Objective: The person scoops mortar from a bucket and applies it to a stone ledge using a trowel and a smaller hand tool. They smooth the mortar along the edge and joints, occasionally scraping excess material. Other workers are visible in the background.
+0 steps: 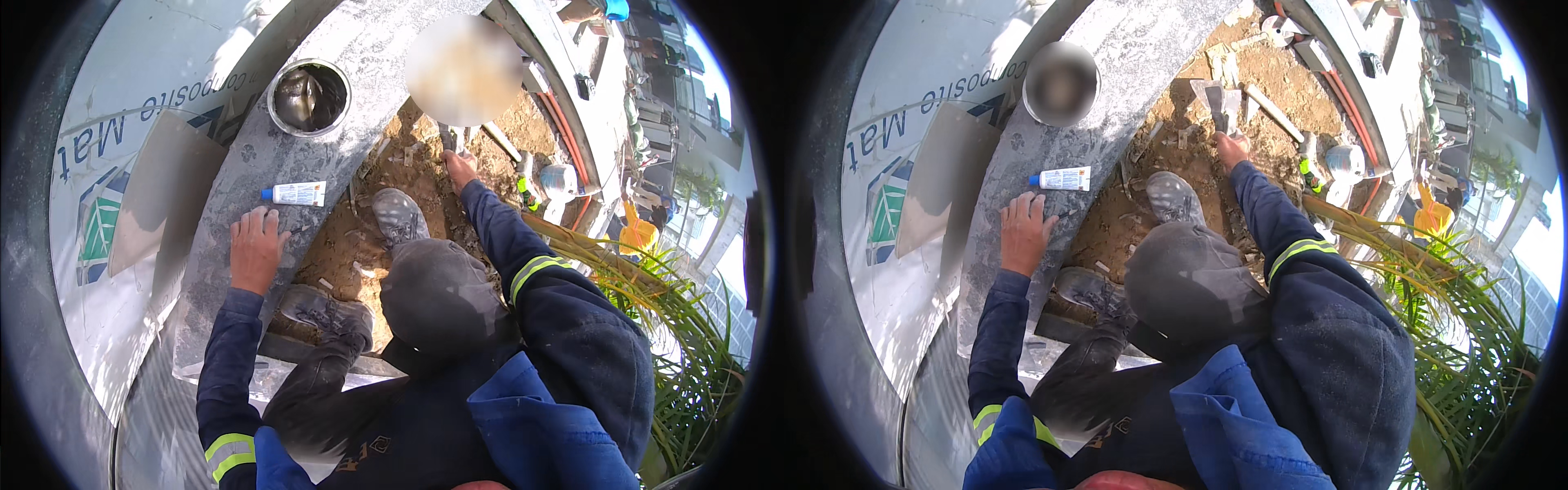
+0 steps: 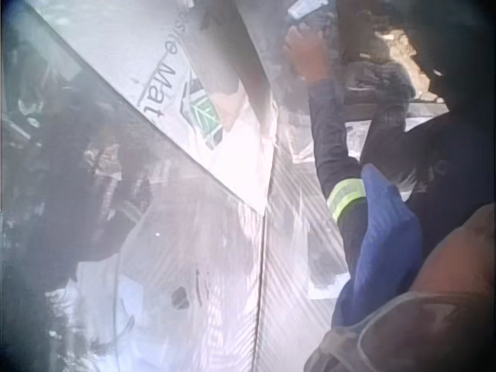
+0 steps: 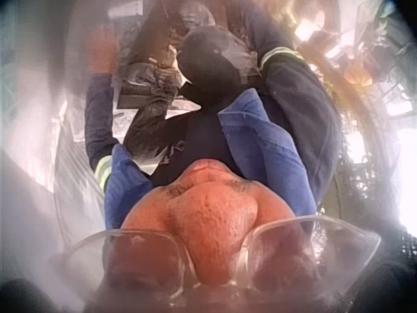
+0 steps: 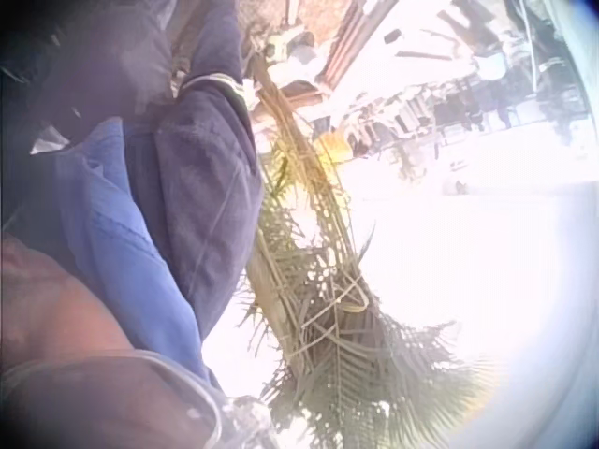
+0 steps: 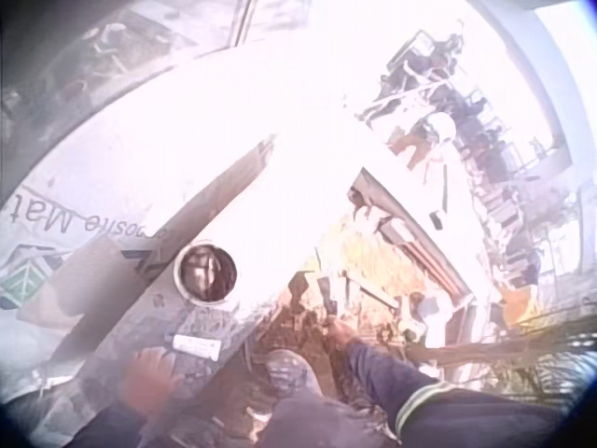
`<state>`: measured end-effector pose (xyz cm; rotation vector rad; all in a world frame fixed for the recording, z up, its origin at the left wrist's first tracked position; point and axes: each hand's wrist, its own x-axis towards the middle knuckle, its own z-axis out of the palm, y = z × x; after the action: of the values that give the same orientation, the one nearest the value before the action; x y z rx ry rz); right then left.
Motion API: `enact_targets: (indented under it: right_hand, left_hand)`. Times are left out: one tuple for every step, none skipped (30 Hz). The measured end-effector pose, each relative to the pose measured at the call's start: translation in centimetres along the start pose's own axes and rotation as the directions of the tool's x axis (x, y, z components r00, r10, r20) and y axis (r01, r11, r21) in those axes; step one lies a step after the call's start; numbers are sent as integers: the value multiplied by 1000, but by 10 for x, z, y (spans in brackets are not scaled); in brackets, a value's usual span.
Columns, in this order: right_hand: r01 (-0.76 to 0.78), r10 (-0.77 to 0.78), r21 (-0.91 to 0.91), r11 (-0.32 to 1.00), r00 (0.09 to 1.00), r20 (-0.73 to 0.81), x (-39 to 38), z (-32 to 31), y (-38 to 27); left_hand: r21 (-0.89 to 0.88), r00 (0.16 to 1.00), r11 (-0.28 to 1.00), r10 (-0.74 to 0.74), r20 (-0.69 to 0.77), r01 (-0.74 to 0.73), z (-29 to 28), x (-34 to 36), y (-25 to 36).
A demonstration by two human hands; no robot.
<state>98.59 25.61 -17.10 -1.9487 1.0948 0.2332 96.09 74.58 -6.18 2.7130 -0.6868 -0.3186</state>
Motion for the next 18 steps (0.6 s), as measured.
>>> enact_targets:
  right_hand:
    - [-40,40,-47,998,999,-12,9,12,-1]
    - [-20,20,3,1000,1000,-17,7,30,-3]
    - [16,-14,48,999,999,-39,13,36,-10]
    - [213,-209,27,977,972,-106,42,44,19]
    - [202,-200,25,979,978,-67,61,44,35]
    - [163,-163,33,986,986,16,77,42,46]
    - [137,-140,36,990,986,90,87,40,54]
    - [151,-151,10,989,980,130,89,34,64]
    - [173,-161,-87,981,978,135,77,42,63]
    - [249,-230,-205,946,966,115,57,51,52]
    - [363,-360,-305,880,930,70,47,49,33]
    - [490,-514,-348,800,858,26,42,39,11]
    - [625,-637,-289,725,768,64,18,49,-26]
    - [689,-675,-120,715,724,140,-25,47,-80]
    - [862,-853,-11,507,503,143,-61,44,-133]
    - [898,-883,68,435,410,228,-82,39,-172]
    - [959,-929,73,272,242,281,-97,42,-204]
    - [983,-966,143,118,80,246,-109,51,-229]
  left_hand:
    - [16,999,999,42,-19,-41,8,-7,-6]
    - [47,998,997,66,-26,-64,13,-15,-16]
    - [71,989,989,137,-54,-133,20,-13,-24]
    - [99,976,976,200,-81,-192,28,-9,-31]
    - [114,966,965,245,-86,-235,35,-12,-30]
    - [66,956,964,263,-132,-257,37,-9,-28]
    - [20,942,959,282,-179,-283,36,-1,-32]
    - [7,937,952,302,-176,-306,30,1,-29]
    - [5,938,949,311,-156,-314,21,-6,-27]
    - [11,952,958,285,-108,-286,18,-25,-27]
    - [19,953,957,291,-84,-291,17,-33,-29]
    - [31,942,945,326,-78,-324,19,-30,-32]
    - [61,952,954,298,-66,-295,19,-44,-37]
    - [94,956,956,285,-69,-278,20,-56,-43]
    - [117,954,953,289,-82,-279,24,-56,-43]
    - [34,949,956,292,-120,-290,30,-44,-38]
    - [-44,947,954,287,-145,-295,31,-34,-35]
    - [-126,946,945,280,-162,-301,31,-24,-30]
